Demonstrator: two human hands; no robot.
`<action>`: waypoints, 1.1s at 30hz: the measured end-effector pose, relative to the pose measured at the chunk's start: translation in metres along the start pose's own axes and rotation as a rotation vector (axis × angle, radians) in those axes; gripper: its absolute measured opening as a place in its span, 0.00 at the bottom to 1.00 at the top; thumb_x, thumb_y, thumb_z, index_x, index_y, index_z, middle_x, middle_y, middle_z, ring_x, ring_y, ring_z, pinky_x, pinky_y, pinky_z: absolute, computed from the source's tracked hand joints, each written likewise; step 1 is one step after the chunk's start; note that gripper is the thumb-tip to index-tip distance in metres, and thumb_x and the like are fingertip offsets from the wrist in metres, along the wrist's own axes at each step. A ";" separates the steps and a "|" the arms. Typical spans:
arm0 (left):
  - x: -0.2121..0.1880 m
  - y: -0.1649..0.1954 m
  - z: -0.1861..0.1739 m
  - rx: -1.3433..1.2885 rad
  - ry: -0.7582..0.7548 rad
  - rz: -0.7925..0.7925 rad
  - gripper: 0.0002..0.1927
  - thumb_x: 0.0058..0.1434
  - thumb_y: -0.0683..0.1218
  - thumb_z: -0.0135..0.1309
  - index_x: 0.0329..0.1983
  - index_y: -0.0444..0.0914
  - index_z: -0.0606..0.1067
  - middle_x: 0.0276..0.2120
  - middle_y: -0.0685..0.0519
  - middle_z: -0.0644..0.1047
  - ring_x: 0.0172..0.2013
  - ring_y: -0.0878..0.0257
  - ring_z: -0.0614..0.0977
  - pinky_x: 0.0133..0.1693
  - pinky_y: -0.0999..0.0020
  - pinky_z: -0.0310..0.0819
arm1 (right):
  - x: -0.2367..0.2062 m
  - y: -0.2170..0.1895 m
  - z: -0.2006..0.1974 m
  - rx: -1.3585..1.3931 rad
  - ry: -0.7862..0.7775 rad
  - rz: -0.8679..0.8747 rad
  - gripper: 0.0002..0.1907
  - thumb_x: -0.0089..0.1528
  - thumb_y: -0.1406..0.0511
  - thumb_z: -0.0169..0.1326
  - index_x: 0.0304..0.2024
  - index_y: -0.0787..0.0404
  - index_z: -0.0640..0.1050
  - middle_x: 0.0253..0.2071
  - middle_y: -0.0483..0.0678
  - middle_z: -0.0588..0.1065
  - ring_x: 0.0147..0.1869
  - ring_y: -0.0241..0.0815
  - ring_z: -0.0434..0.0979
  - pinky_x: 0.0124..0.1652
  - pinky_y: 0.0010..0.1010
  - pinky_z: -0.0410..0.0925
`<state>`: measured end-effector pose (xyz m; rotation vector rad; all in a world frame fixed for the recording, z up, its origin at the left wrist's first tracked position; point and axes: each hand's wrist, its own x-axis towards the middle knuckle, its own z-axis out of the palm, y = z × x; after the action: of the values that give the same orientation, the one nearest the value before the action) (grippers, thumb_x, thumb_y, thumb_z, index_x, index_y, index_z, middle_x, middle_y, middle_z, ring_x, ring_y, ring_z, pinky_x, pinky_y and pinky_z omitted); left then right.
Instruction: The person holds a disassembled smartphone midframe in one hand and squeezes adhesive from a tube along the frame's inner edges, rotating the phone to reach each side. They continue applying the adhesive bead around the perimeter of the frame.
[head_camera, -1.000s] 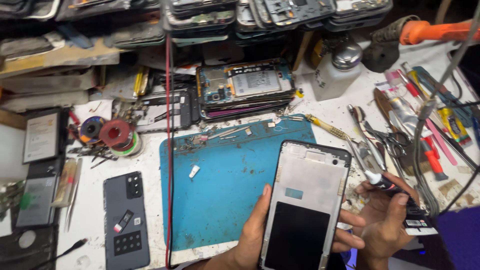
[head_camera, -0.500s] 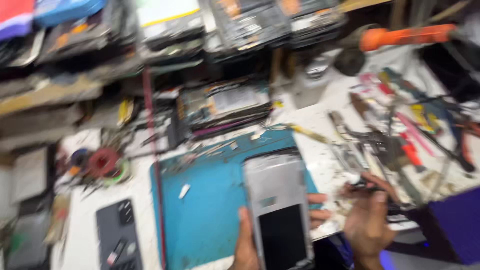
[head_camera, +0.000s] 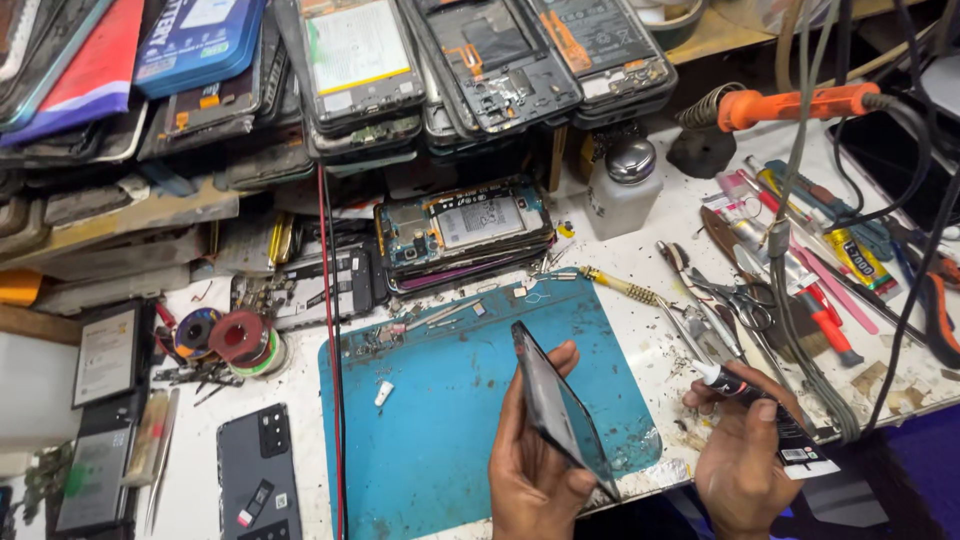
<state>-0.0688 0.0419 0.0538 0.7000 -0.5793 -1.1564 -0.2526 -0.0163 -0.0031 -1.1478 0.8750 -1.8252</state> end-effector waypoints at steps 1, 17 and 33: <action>-0.001 -0.001 0.003 -0.009 0.009 -0.010 0.67 0.46 0.61 0.76 0.77 0.29 0.49 0.71 0.35 0.65 0.75 0.47 0.63 0.73 0.52 0.54 | 0.000 -0.001 -0.001 0.005 -0.001 0.008 0.21 0.78 0.59 0.45 0.59 0.76 0.70 0.45 0.59 0.75 0.43 0.50 0.78 0.47 0.43 0.72; -0.019 -0.008 -0.023 0.254 -0.176 0.097 0.58 0.49 0.34 0.75 0.81 0.27 0.55 0.81 0.39 0.57 0.80 0.49 0.62 0.76 0.52 0.65 | -0.002 0.023 -0.042 0.062 -0.040 0.039 0.22 0.82 0.54 0.44 0.59 0.68 0.68 0.46 0.55 0.72 0.44 0.45 0.72 0.47 0.37 0.68; -0.026 0.032 -0.067 -0.021 -0.184 -0.151 0.59 0.49 0.45 0.74 0.76 0.31 0.47 0.73 0.35 0.60 0.73 0.49 0.65 0.69 0.59 0.68 | 0.031 -0.018 0.022 0.374 -0.896 0.649 0.18 0.71 0.60 0.53 0.54 0.70 0.75 0.41 0.73 0.81 0.32 0.51 0.76 0.24 0.26 0.67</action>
<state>-0.0083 0.0876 0.0327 0.6311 -0.6762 -1.3758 -0.2457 -0.0388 0.0314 -1.0968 0.2857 -0.7547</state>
